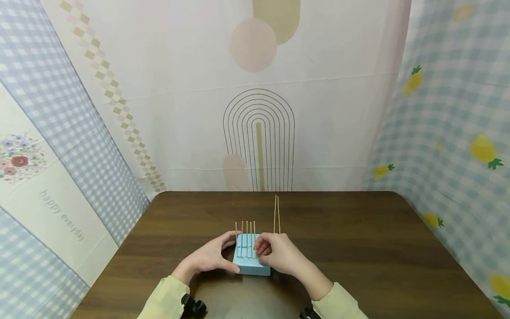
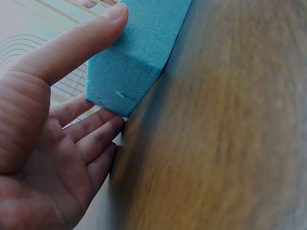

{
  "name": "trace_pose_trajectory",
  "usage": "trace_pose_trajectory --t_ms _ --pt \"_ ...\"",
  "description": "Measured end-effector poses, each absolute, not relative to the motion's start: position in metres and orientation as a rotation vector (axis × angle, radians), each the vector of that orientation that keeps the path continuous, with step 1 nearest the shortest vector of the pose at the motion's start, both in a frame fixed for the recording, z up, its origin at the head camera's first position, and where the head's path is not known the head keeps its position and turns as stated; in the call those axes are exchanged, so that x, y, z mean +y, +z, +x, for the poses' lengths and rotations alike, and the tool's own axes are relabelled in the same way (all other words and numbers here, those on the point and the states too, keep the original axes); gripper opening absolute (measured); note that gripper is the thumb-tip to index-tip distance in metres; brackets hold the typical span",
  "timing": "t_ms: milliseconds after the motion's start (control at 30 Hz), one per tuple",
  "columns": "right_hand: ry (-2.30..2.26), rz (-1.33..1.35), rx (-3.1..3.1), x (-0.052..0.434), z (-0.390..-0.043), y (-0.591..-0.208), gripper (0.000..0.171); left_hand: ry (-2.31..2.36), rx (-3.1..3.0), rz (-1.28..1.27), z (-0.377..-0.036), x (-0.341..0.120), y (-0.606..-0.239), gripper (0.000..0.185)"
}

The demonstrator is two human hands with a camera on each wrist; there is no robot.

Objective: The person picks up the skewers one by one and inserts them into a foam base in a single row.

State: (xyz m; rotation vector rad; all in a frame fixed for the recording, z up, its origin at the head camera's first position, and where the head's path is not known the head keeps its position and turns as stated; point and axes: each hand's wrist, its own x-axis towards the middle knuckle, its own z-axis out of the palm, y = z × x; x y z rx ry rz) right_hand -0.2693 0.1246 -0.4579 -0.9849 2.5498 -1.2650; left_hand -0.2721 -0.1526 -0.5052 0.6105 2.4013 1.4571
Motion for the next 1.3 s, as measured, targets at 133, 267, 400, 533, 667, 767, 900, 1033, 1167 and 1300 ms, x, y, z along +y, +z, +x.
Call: trace_pose_trajectory --t_ms 133,267,400,533,667,767,900,1033,1167,1300 --pt "-1.274 -0.973 2.508 0.126 -0.27 -0.458 0.024 1.459 2.398 0.58 -0.272 -0.152 -0.505 0.103" --pt "-1.278 -0.954 2.474 0.127 -0.272 -0.458 0.023 1.454 2.396 0.564 -0.272 -0.151 -0.505 0.103" --pt "-1.287 -0.943 2.451 0.129 -0.273 -0.457 0.023 1.449 2.398 0.576 -0.273 -0.151 -0.505 0.102" --pt "-1.301 -0.939 2.431 0.13 -0.273 -0.457 0.023 1.454 2.388 0.58 -0.274 -0.15 -0.504 0.103" --pt "-1.303 -0.929 2.419 0.131 -0.274 -0.457 0.022 1.459 2.38 0.569 -0.274 -0.15 -0.504 0.104" --pt "-1.294 -0.921 2.418 0.131 -0.274 -0.457 0.022 1.46 2.379 0.571 -0.274 -0.149 -0.504 0.103" --pt "-1.285 -0.917 2.42 0.132 -0.275 -0.458 0.022 1.462 2.373 0.57 -0.274 -0.148 -0.504 0.103" --pt "-1.287 -0.921 2.412 0.134 -0.275 -0.459 0.021 1.463 2.367 0.565 -0.274 -0.147 -0.504 0.103" --pt "-1.308 -0.92 2.369 0.136 -0.28 -0.459 0.019 1.467 2.371 0.556 -0.274 -0.148 -0.504 0.103" --pt "-1.372 -0.857 2.24 0.142 -0.288 -0.458 0.018 1.463 2.382 0.553 -0.273 -0.15 -0.504 0.104"
